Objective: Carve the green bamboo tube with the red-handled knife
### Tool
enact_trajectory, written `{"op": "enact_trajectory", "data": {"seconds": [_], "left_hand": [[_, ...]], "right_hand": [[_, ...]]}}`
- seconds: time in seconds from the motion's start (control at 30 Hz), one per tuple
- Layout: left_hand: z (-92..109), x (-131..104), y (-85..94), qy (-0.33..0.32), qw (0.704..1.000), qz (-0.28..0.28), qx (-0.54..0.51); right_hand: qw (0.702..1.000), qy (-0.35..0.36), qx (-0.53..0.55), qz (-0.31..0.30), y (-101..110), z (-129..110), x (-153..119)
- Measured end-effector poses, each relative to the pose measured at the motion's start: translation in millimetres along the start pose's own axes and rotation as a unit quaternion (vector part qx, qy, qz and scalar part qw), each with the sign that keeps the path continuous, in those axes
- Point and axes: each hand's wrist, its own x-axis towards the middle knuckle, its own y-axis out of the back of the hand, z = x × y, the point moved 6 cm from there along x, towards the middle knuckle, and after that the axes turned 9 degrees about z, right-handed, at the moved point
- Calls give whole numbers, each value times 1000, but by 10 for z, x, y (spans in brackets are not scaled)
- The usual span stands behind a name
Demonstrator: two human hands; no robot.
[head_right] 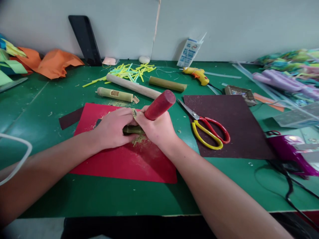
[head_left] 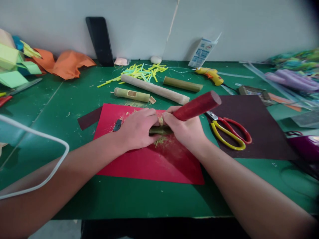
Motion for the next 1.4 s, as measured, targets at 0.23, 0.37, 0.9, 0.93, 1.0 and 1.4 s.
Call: {"op": "enact_trajectory", "data": {"seconds": [0.23,0.37,0.9,0.93,1.0,1.4], "left_hand": [[17,-3,-16,-2,1000,-16,6],[42,-11,-15,-3,1000,-25,18],[81,-9,-2,-20,999,-3,25],[81,-10,-3,-21,1000,-1,21],[80,-12,-6,-23,1000,0,12],[15,5,7,-8,998,28,-58]], "right_hand": [[1000,20,-4,-1,9,-15,0],[1000,1,7,-21,-4,-7,-18],[999,8,12,-35,-9,22,-49],[999,6,13,-35,-12,26,-50],[999,4,15,-31,-17,28,-53],[999,29,8,-15,-11,11,-92]]}}
